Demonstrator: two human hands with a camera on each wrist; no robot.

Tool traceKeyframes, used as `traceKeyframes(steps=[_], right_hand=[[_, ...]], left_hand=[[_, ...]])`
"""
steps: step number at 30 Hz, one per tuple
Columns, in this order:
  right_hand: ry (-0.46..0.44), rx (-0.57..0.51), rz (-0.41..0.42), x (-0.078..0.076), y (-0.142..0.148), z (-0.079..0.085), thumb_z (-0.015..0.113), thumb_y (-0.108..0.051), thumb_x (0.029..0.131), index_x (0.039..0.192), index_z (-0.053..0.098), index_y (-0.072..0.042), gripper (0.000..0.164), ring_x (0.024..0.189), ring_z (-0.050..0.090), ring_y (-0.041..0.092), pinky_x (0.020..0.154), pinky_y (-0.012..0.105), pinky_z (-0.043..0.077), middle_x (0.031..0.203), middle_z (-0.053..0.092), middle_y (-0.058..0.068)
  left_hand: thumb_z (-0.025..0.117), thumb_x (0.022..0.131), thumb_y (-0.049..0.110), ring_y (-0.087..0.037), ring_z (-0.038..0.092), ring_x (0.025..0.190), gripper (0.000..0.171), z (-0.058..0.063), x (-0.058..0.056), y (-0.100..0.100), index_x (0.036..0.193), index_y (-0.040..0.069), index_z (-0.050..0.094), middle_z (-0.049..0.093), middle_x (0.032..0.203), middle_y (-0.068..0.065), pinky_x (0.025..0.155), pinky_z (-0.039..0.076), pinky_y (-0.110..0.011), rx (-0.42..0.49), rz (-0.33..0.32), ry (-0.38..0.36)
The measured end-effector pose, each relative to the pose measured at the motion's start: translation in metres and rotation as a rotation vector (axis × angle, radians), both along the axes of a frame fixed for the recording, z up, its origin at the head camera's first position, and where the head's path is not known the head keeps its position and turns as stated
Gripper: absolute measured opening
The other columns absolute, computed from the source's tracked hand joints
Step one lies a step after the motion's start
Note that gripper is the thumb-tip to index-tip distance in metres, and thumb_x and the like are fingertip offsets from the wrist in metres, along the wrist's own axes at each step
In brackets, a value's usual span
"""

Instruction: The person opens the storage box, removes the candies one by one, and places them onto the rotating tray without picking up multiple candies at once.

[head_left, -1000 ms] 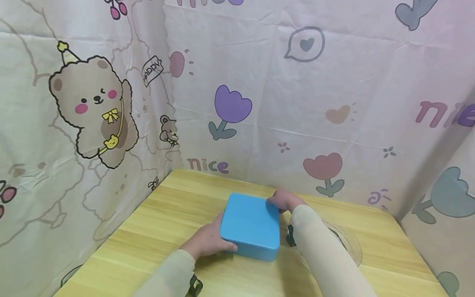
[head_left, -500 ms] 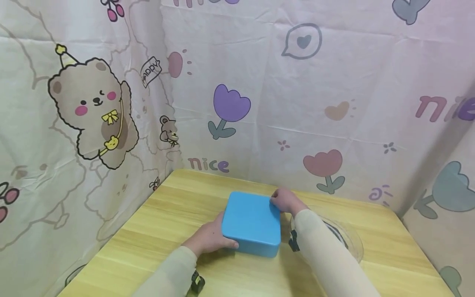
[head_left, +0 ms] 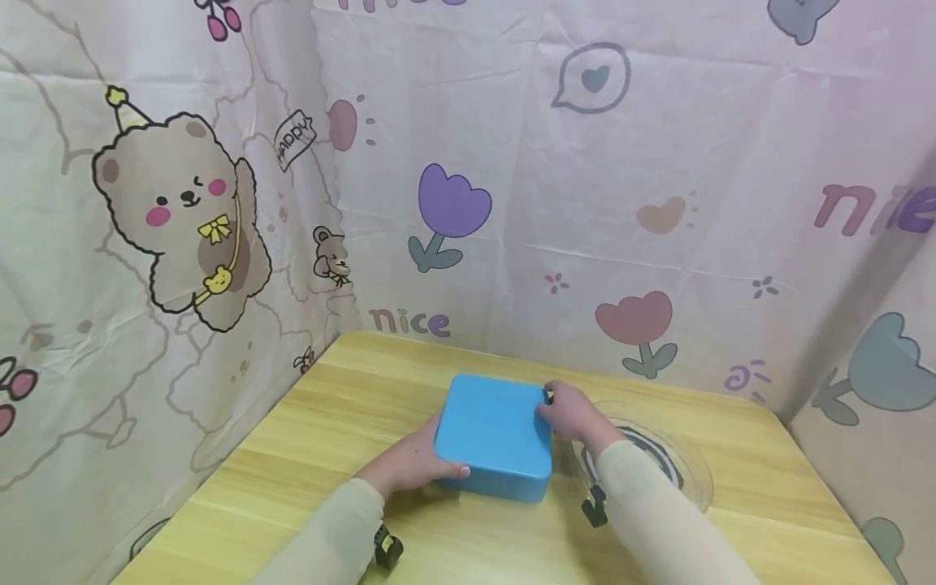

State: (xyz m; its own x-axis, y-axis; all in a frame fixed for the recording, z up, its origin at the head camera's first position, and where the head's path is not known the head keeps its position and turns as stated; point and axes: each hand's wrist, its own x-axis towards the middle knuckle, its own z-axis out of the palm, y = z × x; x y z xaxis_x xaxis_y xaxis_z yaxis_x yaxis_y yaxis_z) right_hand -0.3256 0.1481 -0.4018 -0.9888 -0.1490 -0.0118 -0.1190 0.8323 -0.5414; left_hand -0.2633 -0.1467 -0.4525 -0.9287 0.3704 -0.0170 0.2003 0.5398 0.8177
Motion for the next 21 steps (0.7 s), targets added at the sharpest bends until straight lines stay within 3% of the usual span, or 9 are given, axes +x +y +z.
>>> traceKeyframes(steps=[5, 14, 21], right_hand=[[0.009, 0.011, 0.013, 0.016, 0.003, -0.002, 0.062, -0.02, 0.098, 0.145, 0.047, 0.006, 0.056, 0.121, 0.058, 0.043, 0.099, 0.057, 0.048, 0.133, 0.06, 0.026], [0.041, -0.032, 0.012, 0.038, 0.007, -0.015, 0.065, -0.019, 0.095, 0.143, 0.051, 0.004, 0.054, 0.123, 0.057, 0.042, 0.1, 0.059, 0.046, 0.133, 0.061, 0.022], [0.114, -0.065, 0.046, 0.051, 0.009, -0.019, 0.066, -0.015, 0.094, 0.14, 0.053, 0.007, 0.053, 0.115, 0.062, 0.038, 0.094, 0.054, 0.052, 0.132, 0.061, 0.024]], left_hand=[[0.078, 0.083, 0.054, -0.042, 0.04, 0.139, 0.113, 0.002, 0.0, 0.003, 0.163, 0.01, 0.012, 0.033, 0.16, -0.02, 0.109, 0.032, -0.065, 0.008, 0.032, 0.001], [0.07, 0.093, 0.047, -0.042, 0.039, 0.141, 0.096, 0.013, 0.0, 0.014, 0.162, 0.007, 0.017, 0.034, 0.16, -0.019, 0.111, 0.031, -0.064, -0.032, 0.091, 0.085], [0.068, 0.094, 0.047, -0.044, 0.034, 0.143, 0.092, 0.017, 0.001, 0.026, 0.16, 0.001, 0.024, 0.032, 0.159, -0.023, 0.112, 0.03, -0.062, -0.2, 0.176, 0.164]])
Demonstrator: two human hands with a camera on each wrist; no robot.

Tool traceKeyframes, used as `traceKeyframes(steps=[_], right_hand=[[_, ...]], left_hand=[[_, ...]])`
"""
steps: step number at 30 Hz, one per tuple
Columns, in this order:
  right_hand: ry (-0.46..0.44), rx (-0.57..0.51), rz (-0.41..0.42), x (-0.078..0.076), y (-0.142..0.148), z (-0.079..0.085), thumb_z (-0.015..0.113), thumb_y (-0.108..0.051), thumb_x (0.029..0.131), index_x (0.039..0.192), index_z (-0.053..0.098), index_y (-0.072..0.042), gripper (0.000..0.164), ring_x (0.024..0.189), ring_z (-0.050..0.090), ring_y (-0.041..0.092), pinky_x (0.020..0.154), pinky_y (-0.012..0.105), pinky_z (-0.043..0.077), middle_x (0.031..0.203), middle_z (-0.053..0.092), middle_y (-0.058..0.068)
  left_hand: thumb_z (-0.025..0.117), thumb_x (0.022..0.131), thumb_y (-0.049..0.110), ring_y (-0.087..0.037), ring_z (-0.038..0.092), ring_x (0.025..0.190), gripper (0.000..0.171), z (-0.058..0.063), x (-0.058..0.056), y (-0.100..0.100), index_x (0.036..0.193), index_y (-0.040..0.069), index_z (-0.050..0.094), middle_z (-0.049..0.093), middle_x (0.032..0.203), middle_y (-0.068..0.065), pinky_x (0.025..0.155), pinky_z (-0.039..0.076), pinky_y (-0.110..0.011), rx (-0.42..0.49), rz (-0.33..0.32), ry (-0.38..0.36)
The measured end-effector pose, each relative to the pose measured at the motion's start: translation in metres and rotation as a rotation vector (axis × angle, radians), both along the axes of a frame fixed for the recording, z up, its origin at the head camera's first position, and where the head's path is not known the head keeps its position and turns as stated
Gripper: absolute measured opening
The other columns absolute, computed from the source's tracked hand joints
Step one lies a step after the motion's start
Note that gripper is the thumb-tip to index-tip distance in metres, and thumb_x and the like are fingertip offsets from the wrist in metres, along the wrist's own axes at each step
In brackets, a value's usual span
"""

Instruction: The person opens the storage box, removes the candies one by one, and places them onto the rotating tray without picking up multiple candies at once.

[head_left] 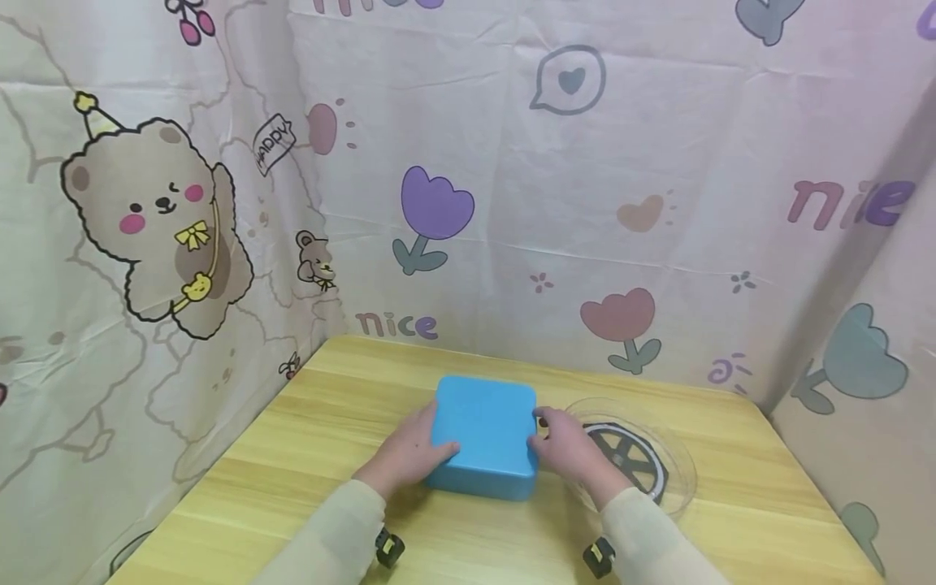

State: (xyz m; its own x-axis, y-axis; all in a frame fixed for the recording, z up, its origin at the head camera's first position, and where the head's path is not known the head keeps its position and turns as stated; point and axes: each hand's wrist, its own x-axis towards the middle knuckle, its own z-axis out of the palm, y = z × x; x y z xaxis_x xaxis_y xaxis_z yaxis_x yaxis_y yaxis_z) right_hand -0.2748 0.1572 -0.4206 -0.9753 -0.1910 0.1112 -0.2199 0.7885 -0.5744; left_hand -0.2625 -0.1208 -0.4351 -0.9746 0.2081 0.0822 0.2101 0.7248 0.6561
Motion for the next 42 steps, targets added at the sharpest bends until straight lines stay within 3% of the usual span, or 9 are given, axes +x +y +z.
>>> traceKeyframes(steps=[3, 10, 20, 29, 35, 42], right_hand=[[0.016, -0.032, 0.022, 0.006, -0.002, 0.0, 0.066, -0.011, 0.093, 0.139, 0.053, 0.009, 0.052, 0.107, 0.066, 0.036, 0.088, 0.051, 0.056, 0.131, 0.061, 0.024], [0.017, -0.098, 0.023, 0.014, -0.005, -0.003, 0.063, -0.008, 0.095, 0.141, 0.05, 0.01, 0.051, 0.107, 0.065, 0.035, 0.084, 0.046, 0.057, 0.133, 0.059, 0.025], [0.019, -0.118, -0.012, 0.017, -0.009, -0.002, 0.06, -0.006, 0.096, 0.143, 0.048, 0.01, 0.051, 0.107, 0.065, 0.034, 0.081, 0.041, 0.058, 0.137, 0.053, 0.028], [0.034, -0.184, -0.064, 0.019, -0.015, 0.006, 0.058, -0.007, 0.097, 0.145, 0.05, 0.004, 0.05, 0.106, 0.063, 0.029, 0.074, 0.035, 0.058, 0.129, 0.054, 0.021], [0.057, -0.213, -0.081, 0.019, -0.023, 0.014, 0.058, -0.009, 0.097, 0.143, 0.054, 0.0, 0.046, 0.106, 0.061, 0.027, 0.078, 0.037, 0.058, 0.127, 0.053, 0.019], [0.092, -0.191, -0.024, 0.016, -0.038, 0.019, 0.059, -0.01, 0.097, 0.141, 0.057, -0.002, 0.045, 0.114, 0.061, 0.03, 0.089, 0.046, 0.055, 0.128, 0.055, 0.016]], left_hand=[[0.067, 0.094, 0.047, -0.044, 0.034, 0.142, 0.088, 0.003, 0.002, 0.002, 0.158, 0.0, 0.029, 0.034, 0.157, -0.025, 0.112, 0.031, -0.062, -0.047, 0.017, 0.021], [0.065, 0.094, 0.044, -0.043, 0.036, 0.14, 0.08, 0.005, 0.002, 0.008, 0.154, -0.002, 0.037, 0.041, 0.153, -0.024, 0.111, 0.034, -0.059, -0.079, 0.024, 0.048], [0.064, 0.095, 0.041, -0.042, 0.039, 0.137, 0.077, 0.006, 0.0, 0.014, 0.152, -0.005, 0.039, 0.045, 0.148, -0.026, 0.11, 0.037, -0.057, -0.091, 0.045, 0.073], [0.064, 0.096, 0.04, -0.043, 0.037, 0.138, 0.075, 0.01, 0.003, 0.013, 0.152, -0.004, 0.04, 0.043, 0.149, -0.026, 0.109, 0.037, -0.059, -0.071, 0.066, 0.065], [0.064, 0.096, 0.04, -0.044, 0.037, 0.138, 0.075, 0.019, 0.006, 0.008, 0.153, -0.002, 0.04, 0.041, 0.151, -0.027, 0.108, 0.038, -0.06, -0.05, 0.09, 0.057], [0.063, 0.097, 0.041, -0.045, 0.039, 0.137, 0.073, 0.026, 0.002, -0.008, 0.151, -0.003, 0.042, 0.043, 0.15, -0.027, 0.107, 0.038, -0.062, -0.068, 0.135, 0.07]])
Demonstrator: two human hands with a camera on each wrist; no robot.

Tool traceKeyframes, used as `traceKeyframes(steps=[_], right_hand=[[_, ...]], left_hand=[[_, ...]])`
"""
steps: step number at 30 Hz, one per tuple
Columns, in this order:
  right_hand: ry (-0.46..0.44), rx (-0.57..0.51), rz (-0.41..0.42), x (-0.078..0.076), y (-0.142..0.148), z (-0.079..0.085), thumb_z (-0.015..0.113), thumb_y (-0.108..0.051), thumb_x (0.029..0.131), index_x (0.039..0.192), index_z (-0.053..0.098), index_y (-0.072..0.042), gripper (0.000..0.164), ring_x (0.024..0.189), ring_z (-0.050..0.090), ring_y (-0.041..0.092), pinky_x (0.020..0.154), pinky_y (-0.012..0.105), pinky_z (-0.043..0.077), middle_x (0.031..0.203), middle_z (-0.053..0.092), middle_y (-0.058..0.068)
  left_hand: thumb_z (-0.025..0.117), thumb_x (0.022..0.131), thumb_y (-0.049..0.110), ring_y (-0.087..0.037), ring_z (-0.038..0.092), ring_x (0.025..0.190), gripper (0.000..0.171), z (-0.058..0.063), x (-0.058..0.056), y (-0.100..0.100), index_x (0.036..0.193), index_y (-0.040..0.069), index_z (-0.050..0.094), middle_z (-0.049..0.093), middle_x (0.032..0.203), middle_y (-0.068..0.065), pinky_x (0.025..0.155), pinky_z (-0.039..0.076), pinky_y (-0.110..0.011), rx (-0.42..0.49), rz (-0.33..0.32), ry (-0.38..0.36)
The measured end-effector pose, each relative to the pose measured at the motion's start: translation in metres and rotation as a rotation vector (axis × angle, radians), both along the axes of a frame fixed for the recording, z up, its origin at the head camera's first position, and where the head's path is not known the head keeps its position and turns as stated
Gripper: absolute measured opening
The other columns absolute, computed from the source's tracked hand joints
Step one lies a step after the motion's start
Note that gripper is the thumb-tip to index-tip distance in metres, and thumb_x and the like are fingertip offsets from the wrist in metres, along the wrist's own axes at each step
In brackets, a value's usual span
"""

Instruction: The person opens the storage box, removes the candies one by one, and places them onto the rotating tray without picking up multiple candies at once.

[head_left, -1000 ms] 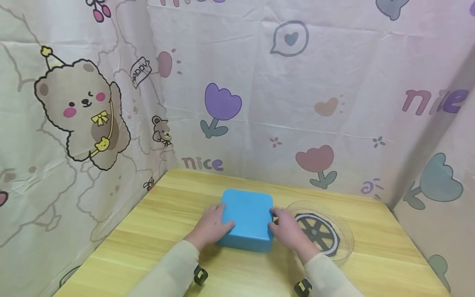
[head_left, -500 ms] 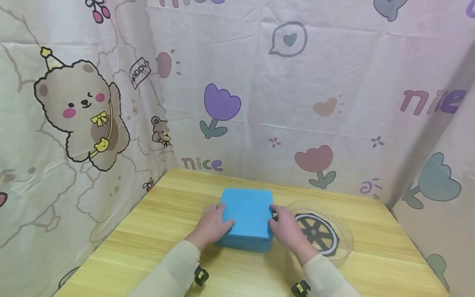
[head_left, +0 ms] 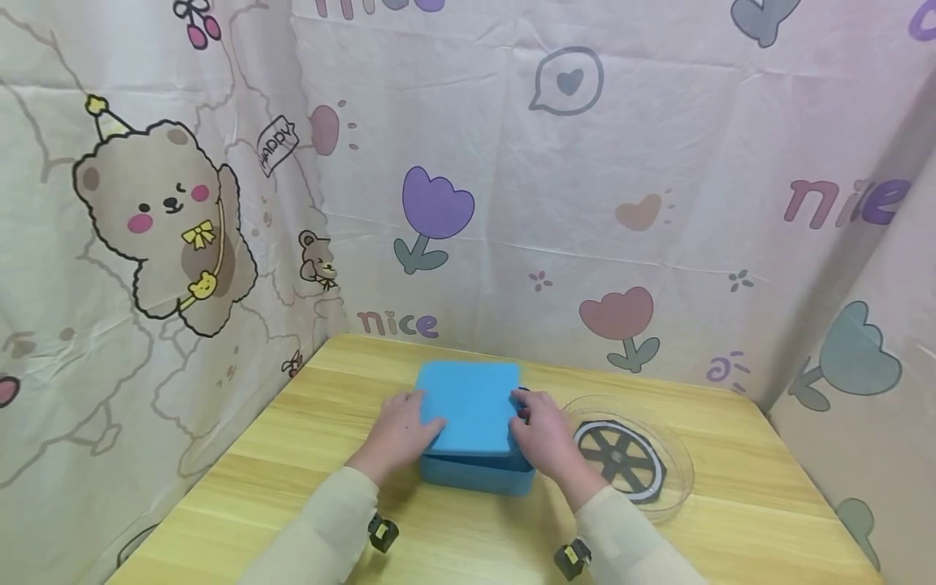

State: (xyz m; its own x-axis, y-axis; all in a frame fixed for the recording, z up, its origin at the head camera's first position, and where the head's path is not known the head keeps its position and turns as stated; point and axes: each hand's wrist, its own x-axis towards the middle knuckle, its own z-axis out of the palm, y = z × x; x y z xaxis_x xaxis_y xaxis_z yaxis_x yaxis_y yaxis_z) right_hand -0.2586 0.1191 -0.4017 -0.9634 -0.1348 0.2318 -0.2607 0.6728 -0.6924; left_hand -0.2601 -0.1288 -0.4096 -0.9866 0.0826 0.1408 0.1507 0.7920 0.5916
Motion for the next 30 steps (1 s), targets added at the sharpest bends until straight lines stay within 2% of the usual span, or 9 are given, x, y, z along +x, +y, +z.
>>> traceKeyframes(steps=[8, 11, 15, 18, 20, 22, 25, 30], right_hand=[[-0.015, -0.027, 0.096, -0.002, -0.029, 0.009, 0.062, -0.013, 0.096, 0.141, 0.058, -0.003, 0.046, 0.121, 0.06, 0.031, 0.097, 0.049, 0.051, 0.135, 0.059, 0.017], [-0.06, -0.061, 0.133, -0.001, -0.042, 0.013, 0.061, -0.016, 0.097, 0.143, 0.056, -0.003, 0.049, 0.115, 0.06, 0.028, 0.092, 0.044, 0.054, 0.135, 0.059, 0.016], [-0.107, -0.086, 0.175, 0.0, -0.059, 0.016, 0.06, -0.018, 0.097, 0.147, 0.052, -0.005, 0.053, 0.098, 0.058, 0.022, 0.073, 0.036, 0.051, 0.13, 0.059, 0.012], [-0.114, -0.085, 0.204, 0.0, -0.074, 0.016, 0.061, -0.02, 0.097, 0.15, 0.049, -0.006, 0.056, 0.088, 0.056, 0.023, 0.071, 0.038, 0.048, 0.125, 0.06, 0.01], [-0.125, -0.081, 0.207, 0.0, -0.084, 0.015, 0.061, -0.023, 0.097, 0.152, 0.047, -0.008, 0.058, 0.095, 0.059, 0.024, 0.082, 0.042, 0.052, 0.133, 0.058, 0.01], [-0.138, -0.08, 0.209, 0.001, -0.094, 0.014, 0.062, -0.025, 0.097, 0.153, 0.045, -0.01, 0.06, 0.113, 0.059, 0.027, 0.095, 0.049, 0.051, 0.141, 0.054, 0.01], [-0.153, -0.081, 0.209, 0.001, -0.108, 0.011, 0.064, -0.027, 0.096, 0.154, 0.043, -0.012, 0.063, 0.138, 0.044, 0.031, 0.108, 0.057, 0.04, 0.155, 0.043, 0.008], [-0.163, -0.096, 0.248, 0.001, -0.131, 0.008, 0.065, -0.024, 0.094, 0.155, 0.041, -0.009, 0.067, 0.145, 0.034, 0.032, 0.114, 0.056, 0.032, 0.158, 0.039, 0.009]], left_hand=[[0.06, 0.098, 0.044, -0.049, 0.036, 0.136, 0.076, 0.007, -0.004, -0.027, 0.152, -0.005, 0.038, 0.04, 0.15, -0.032, 0.105, 0.038, -0.066, -0.028, 0.058, -0.012], [0.058, 0.098, 0.044, -0.051, 0.035, 0.136, 0.077, 0.009, -0.005, -0.039, 0.152, -0.005, 0.036, 0.038, 0.15, -0.034, 0.104, 0.037, -0.068, -0.046, 0.088, -0.007], [0.057, 0.099, 0.044, -0.053, 0.036, 0.133, 0.076, 0.011, -0.006, -0.053, 0.152, -0.006, 0.036, 0.039, 0.148, -0.035, 0.104, 0.035, -0.069, -0.07, 0.119, 0.003], [0.057, 0.099, 0.045, -0.054, 0.036, 0.131, 0.077, 0.011, -0.005, -0.064, 0.152, -0.006, 0.035, 0.039, 0.147, -0.036, 0.103, 0.035, -0.069, -0.085, 0.142, 0.002], [0.056, 0.099, 0.046, -0.055, 0.036, 0.131, 0.077, 0.011, -0.005, -0.071, 0.153, -0.006, 0.034, 0.038, 0.148, -0.036, 0.103, 0.034, -0.07, -0.093, 0.157, -0.007], [0.055, 0.099, 0.047, -0.055, 0.035, 0.131, 0.078, 0.011, -0.004, -0.078, 0.154, -0.005, 0.033, 0.037, 0.148, -0.036, 0.102, 0.032, -0.071, -0.106, 0.17, -0.015], [0.053, 0.1, 0.048, -0.056, 0.033, 0.131, 0.079, 0.011, -0.005, -0.088, 0.155, -0.005, 0.031, 0.035, 0.15, -0.037, 0.102, 0.03, -0.073, -0.113, 0.186, -0.03], [0.053, 0.1, 0.048, -0.058, 0.031, 0.131, 0.08, 0.008, -0.006, -0.101, 0.155, -0.004, 0.029, 0.033, 0.15, -0.038, 0.101, 0.029, -0.074, -0.116, 0.216, -0.05]])
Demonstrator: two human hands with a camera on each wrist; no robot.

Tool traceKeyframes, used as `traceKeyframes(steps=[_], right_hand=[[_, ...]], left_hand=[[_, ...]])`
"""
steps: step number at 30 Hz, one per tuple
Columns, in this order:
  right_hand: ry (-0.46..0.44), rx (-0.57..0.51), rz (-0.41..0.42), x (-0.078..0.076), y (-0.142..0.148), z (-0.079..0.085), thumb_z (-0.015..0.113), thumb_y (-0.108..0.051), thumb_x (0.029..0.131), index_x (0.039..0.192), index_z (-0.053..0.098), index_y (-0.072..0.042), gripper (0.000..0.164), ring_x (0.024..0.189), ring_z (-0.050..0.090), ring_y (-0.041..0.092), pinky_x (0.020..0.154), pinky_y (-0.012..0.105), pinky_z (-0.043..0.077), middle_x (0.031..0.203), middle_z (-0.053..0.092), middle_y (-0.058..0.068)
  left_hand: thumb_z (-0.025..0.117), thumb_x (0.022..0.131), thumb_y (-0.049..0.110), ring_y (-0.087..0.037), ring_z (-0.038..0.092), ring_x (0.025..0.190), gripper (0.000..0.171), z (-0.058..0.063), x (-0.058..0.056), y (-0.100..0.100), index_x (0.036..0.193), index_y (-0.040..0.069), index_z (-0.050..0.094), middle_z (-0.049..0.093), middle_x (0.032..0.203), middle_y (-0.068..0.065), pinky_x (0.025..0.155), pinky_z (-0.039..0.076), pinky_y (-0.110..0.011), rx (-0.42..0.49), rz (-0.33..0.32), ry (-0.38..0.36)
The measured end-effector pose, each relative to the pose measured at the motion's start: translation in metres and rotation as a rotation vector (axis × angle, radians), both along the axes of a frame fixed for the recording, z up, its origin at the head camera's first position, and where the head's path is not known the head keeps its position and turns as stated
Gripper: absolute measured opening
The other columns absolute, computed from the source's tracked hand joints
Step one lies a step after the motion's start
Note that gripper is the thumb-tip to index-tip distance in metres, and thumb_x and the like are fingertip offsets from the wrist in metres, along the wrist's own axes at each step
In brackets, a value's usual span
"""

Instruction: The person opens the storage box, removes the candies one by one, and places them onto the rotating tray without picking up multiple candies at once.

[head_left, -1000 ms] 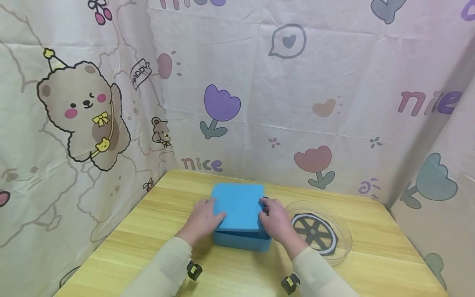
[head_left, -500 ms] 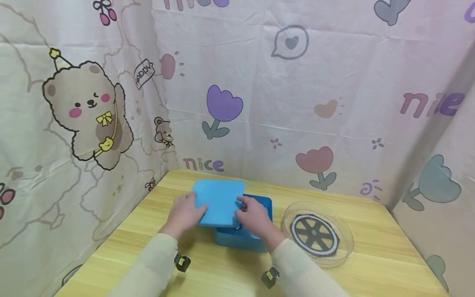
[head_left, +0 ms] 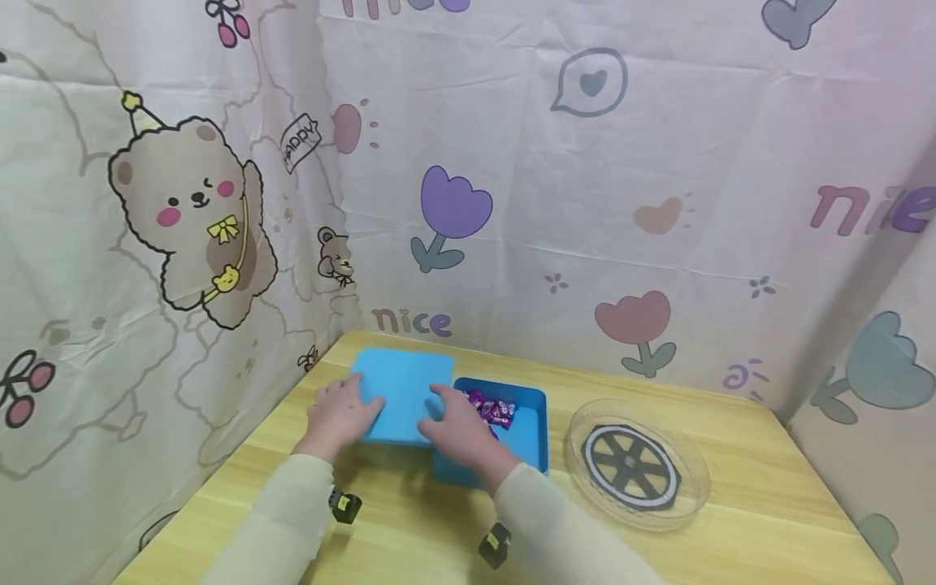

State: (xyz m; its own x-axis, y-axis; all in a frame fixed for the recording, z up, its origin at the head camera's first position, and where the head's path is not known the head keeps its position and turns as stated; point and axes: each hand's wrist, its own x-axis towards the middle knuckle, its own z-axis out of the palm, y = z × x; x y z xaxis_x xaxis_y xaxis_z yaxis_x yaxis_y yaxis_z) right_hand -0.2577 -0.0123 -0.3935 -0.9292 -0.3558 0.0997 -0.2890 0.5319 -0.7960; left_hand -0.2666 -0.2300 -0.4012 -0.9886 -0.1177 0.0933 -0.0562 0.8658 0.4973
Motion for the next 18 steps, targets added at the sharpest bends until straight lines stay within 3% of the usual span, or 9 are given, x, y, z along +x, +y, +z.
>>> traceKeyframes(steps=[9, 18], right_hand=[[-0.038, -0.013, 0.063, 0.005, -0.043, -0.01, 0.063, -0.025, 0.09, 0.152, 0.043, -0.004, 0.068, 0.145, 0.033, 0.033, 0.116, 0.051, 0.031, 0.157, 0.039, 0.013], [-0.082, -0.024, -0.017, 0.008, -0.067, -0.024, 0.062, -0.025, 0.088, 0.154, 0.039, -0.002, 0.074, 0.148, 0.026, 0.037, 0.116, 0.056, 0.027, 0.161, 0.031, 0.017]], left_hand=[[0.053, 0.099, 0.048, -0.06, 0.03, 0.127, 0.081, -0.008, -0.002, -0.022, 0.155, -0.006, 0.029, 0.032, 0.146, -0.042, 0.096, 0.027, -0.075, -0.013, 0.042, -0.053], [0.062, 0.093, 0.05, -0.063, 0.025, 0.131, 0.091, -0.029, -0.007, -0.03, 0.154, -0.009, 0.027, 0.027, 0.148, -0.045, 0.099, 0.024, -0.077, 0.027, 0.025, -0.108]])
